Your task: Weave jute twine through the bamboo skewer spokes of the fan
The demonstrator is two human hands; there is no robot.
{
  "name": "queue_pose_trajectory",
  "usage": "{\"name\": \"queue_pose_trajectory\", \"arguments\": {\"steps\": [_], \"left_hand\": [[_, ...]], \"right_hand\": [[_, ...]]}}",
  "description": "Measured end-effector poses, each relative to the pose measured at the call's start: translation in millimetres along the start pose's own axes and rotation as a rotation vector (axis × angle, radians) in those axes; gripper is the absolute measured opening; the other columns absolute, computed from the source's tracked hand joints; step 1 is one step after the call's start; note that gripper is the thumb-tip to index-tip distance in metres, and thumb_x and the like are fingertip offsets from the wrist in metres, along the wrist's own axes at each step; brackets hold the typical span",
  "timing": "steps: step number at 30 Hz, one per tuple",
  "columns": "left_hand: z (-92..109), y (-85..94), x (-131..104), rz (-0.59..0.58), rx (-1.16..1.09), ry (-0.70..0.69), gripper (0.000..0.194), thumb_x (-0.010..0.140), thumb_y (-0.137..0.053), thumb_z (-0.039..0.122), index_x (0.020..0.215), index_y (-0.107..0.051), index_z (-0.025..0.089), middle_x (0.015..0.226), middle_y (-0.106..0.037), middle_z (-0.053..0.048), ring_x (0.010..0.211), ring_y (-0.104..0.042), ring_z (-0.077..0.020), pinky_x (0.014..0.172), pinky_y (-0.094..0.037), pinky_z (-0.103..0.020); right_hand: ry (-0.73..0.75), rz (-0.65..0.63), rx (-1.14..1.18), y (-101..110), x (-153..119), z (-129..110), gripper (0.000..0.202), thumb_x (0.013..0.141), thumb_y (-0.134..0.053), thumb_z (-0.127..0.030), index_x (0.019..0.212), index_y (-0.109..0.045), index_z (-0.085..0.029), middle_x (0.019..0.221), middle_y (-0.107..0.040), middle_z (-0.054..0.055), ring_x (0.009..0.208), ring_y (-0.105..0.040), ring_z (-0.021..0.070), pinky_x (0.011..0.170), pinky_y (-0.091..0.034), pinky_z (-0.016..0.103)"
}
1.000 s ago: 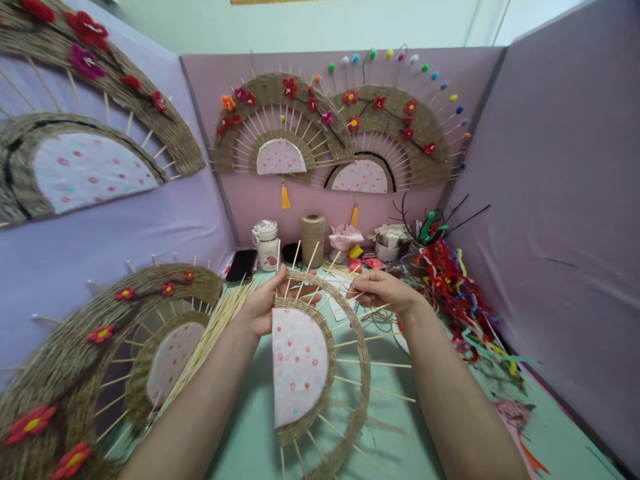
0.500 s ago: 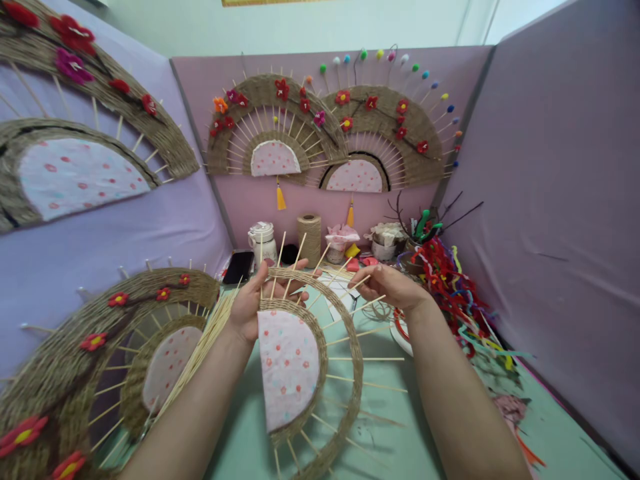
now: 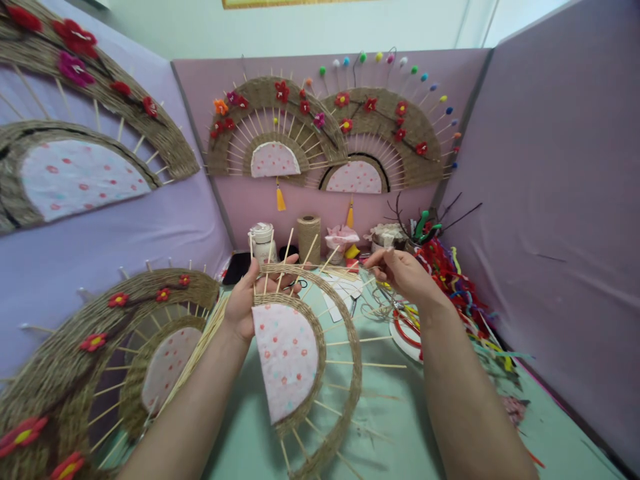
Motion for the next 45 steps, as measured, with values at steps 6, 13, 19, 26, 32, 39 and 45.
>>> {"name": "queue_pose_trajectory", "arguments": {"steps": [6,13,19,26,32,39,45], "left_hand": [[12.9,1.0,-2.2,0.023,-0.012,-0.104,0.062,0.091,-0.033,0.055,0.136,-0.047,0.014,0.13,-0.057,-0.019,0.081,-0.066,-0.0231,0.074,-0.054,-0.041],[12.5,0.3,-2.4,0.043,-0.022,-0.125,0.062,0.089,-0.04,0.054,0.137,-0.047,0.015,0.132,-0.054,-0.02,0.084,-0.065,-0.0227,0.079,-0.052,-0.04],[8.0,-8.8,-5.7,0.002,-0.096,-0.131,0.07,0.082,-0.048,0.06,0.137,-0.047,0.016,0.132,-0.053,-0.021,0.083,-0.064,-0.0211,0.076,-0.052,-0.037],[14.9,-5.4,-8.0,0.06,-0.088,-0.2,0.058,0.081,-0.052,0.045,0.132,-0.052,0.017,0.129,-0.056,-0.019,0.077,-0.063,-0.0193,0.072,-0.052,-0.036],[18.7,-4.5,-8.9,0.079,-0.074,-0.239,0.054,0.081,-0.05,0.043,0.127,-0.056,0.014,0.125,-0.059,-0.019,0.075,-0.062,-0.0188,0.069,-0.052,-0.035],[16.6,-4.9,-8.4,0.059,-0.101,-0.229,0.054,0.081,-0.05,0.042,0.127,-0.056,0.014,0.127,-0.057,-0.02,0.075,-0.061,-0.0194,0.07,-0.052,-0.036],[18.0,-3.3,-8.4,0.078,-0.109,-0.232,0.053,0.082,-0.05,0.043,0.128,-0.055,0.016,0.126,-0.058,-0.019,0.076,-0.062,-0.0196,0.07,-0.053,-0.037]], "right_hand": [[-0.093,-0.156,0.043,-21.5,-0.1,15.0,0.071,0.072,-0.046,-0.079,0.08,-0.07,-0.013,0.06,-0.047,0.001,0.053,-0.038,0.0097,0.047,-0.029,0.024],[-0.21,-0.413,-0.012,-49.8,-8.3,40.0,0.052,0.075,-0.062,-0.061,0.082,-0.074,-0.011,0.064,-0.053,0.001,0.056,-0.039,0.0078,0.052,-0.032,0.022],[-0.252,-0.357,-0.084,-48.4,-6.0,46.5,0.04,0.079,-0.063,-0.051,0.079,-0.073,-0.012,0.062,-0.057,0.002,0.055,-0.043,0.008,0.05,-0.029,0.022],[-0.177,-0.369,-0.07,-50.7,-6.1,35.1,0.039,0.08,-0.062,-0.049,0.085,-0.071,-0.012,0.057,-0.049,-0.002,0.054,-0.036,0.0077,0.049,-0.024,0.022],[-0.185,-0.338,-0.058,-46.8,-5.5,34.0,0.037,0.081,-0.063,-0.048,0.089,-0.071,-0.013,0.065,-0.05,-0.001,0.056,-0.037,0.0066,0.05,-0.024,0.021],[-0.193,-0.274,-0.072,-37.9,-5.1,30.0,0.04,0.078,-0.064,-0.051,0.086,-0.071,-0.013,0.065,-0.047,-0.001,0.056,-0.036,0.0068,0.049,-0.023,0.021],[-0.188,-0.266,-0.111,-36.5,-4.3,30.2,0.041,0.079,-0.062,-0.052,0.087,-0.07,-0.013,0.064,-0.049,-0.001,0.056,-0.037,0.0071,0.049,-0.025,0.021]]}}
Point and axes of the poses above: each hand's wrist, its own x-axis towards the middle knuckle, its own y-axis out of the back of the hand, z = x × y, the point moved 10 cm from there along x, towards the middle knuckle
